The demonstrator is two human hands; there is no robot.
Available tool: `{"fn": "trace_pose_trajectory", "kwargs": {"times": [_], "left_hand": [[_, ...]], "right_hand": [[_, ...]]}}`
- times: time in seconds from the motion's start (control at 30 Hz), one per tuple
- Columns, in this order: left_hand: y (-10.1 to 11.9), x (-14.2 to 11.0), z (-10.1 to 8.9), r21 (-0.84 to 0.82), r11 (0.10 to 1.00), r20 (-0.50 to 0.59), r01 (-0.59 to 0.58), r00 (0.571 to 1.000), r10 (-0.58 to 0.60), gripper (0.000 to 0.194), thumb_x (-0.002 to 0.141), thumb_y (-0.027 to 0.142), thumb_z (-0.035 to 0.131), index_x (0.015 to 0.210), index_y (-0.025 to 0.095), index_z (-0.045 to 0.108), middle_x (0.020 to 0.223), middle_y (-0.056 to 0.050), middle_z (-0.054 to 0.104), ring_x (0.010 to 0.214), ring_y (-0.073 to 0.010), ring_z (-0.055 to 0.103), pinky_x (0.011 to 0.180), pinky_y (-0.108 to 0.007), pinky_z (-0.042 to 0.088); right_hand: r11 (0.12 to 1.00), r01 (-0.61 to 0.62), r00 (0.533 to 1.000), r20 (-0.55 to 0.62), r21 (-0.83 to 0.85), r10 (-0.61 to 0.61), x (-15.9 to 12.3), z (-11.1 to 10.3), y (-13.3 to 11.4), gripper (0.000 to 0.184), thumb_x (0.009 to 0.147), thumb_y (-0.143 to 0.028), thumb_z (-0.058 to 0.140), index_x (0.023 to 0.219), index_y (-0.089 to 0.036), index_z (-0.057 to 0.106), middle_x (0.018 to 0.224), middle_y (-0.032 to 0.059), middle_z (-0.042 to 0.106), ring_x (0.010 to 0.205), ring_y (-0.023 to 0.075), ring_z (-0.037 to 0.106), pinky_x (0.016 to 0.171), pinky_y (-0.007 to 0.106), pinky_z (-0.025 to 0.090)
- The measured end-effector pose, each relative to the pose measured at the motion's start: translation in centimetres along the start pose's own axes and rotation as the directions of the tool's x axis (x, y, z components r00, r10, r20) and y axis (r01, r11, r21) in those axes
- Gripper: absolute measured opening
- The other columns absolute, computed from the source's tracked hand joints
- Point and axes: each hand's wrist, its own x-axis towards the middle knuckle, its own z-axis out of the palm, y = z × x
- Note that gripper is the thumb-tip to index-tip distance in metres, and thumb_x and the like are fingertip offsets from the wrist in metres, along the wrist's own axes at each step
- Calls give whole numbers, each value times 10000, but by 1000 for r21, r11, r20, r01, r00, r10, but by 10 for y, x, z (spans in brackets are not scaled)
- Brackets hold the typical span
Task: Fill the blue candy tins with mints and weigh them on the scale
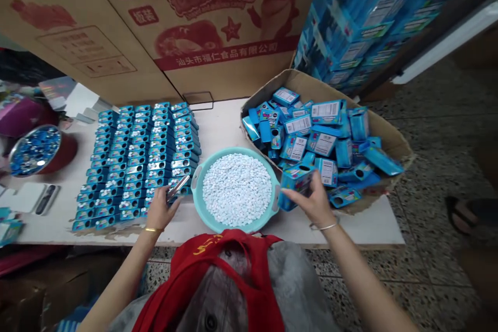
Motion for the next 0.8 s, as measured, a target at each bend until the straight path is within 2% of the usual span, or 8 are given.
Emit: {"fn": "trace_pose_trajectory", "kwargs": {"times": [0.07, 0.13, 0.23, 0.37, 0.5, 0.57, 0.63, 0.8], "left_hand": [[21, 7, 2, -34, 990, 57, -138, 989, 139, 282, 900, 297, 474, 1155, 178, 473, 1064, -95, 550, 1006, -225, 557, 860, -350, 477], [46, 22, 9, -1, 970, 206, -245, 949, 240, 215, 920, 221, 417, 1109, 178, 510, 1028, -85, 564, 988, -214, 551, 868, -339, 464], [80, 54, 28, 106, 953, 315, -282, 919, 237, 246, 922, 147, 350, 1067, 159, 549, 1021, -113, 560, 997, -243, 530, 880, -382, 443], [116, 80, 63, 58, 937, 363, -345, 881, 302, 267, 923, 133, 334, 1052, 173, 565, 1059, -115, 566, 1033, -247, 509, 927, -405, 417], [143, 75, 93, -68, 913, 439, -403, 809, 390, 235, 871, 100, 415, 1007, 188, 586, 1055, -89, 590, 1012, -218, 531, 912, -353, 442], [149, 71, 100, -126, 910, 453, -395, 793, 407, 273, 825, 69, 443, 1026, 184, 586, 1054, -81, 598, 1000, -207, 548, 899, -336, 454], [147, 69, 100, -186, 908, 452, -376, 787, 419, 322, 790, 67, 470, 1073, 178, 577, 1076, -71, 605, 1000, -199, 561, 903, -323, 456], [130, 67, 70, -320, 879, 420, -353, 779, 466, 316, 815, 173, 527, 1131, 159, 547, 1090, -59, 621, 972, -177, 582, 877, -293, 465]], "right_hand": [[975, -168, 983, 104, 148, 154, -14, 20, 4, 597, 578, -528, 778, 1033, -239, 520, 955, 52, 672, 838, 234, 640, 776, 399, 533], [933, -282, 958, 124, 225, 259, -22, 39, 11, 591, 557, -528, 792, 998, -240, 523, 914, 35, 672, 822, 223, 636, 767, 391, 537], [884, -367, 930, 91, 288, 357, -26, 55, 21, 574, 544, -516, 806, 954, -241, 513, 846, 0, 650, 764, 199, 627, 712, 366, 543], [814, -435, 897, 106, 385, 429, -28, 55, 28, 556, 540, -481, 821, 944, -250, 517, 815, -33, 636, 704, 173, 625, 661, 338, 546], [718, -494, 859, 150, 491, 489, -29, 48, 27, 520, 562, -432, 821, 952, -258, 523, 840, -32, 662, 711, 177, 643, 666, 350, 557], [721, -472, 873, 154, 507, 463, -29, 47, 26, 516, 571, -414, 819, 966, -260, 525, 905, -15, 679, 786, 192, 654, 725, 368, 559], [781, -403, 911, 124, 477, 394, -29, 46, 25, 518, 581, -408, 813, 987, -258, 528, 977, 9, 682, 885, 207, 649, 814, 389, 540], [962, -156, 988, 27, 224, 154, -32, 41, 26, 465, 677, -434, 739, 1039, -228, 533, 1027, 68, 651, 963, 235, 617, 898, 431, 490]]}}
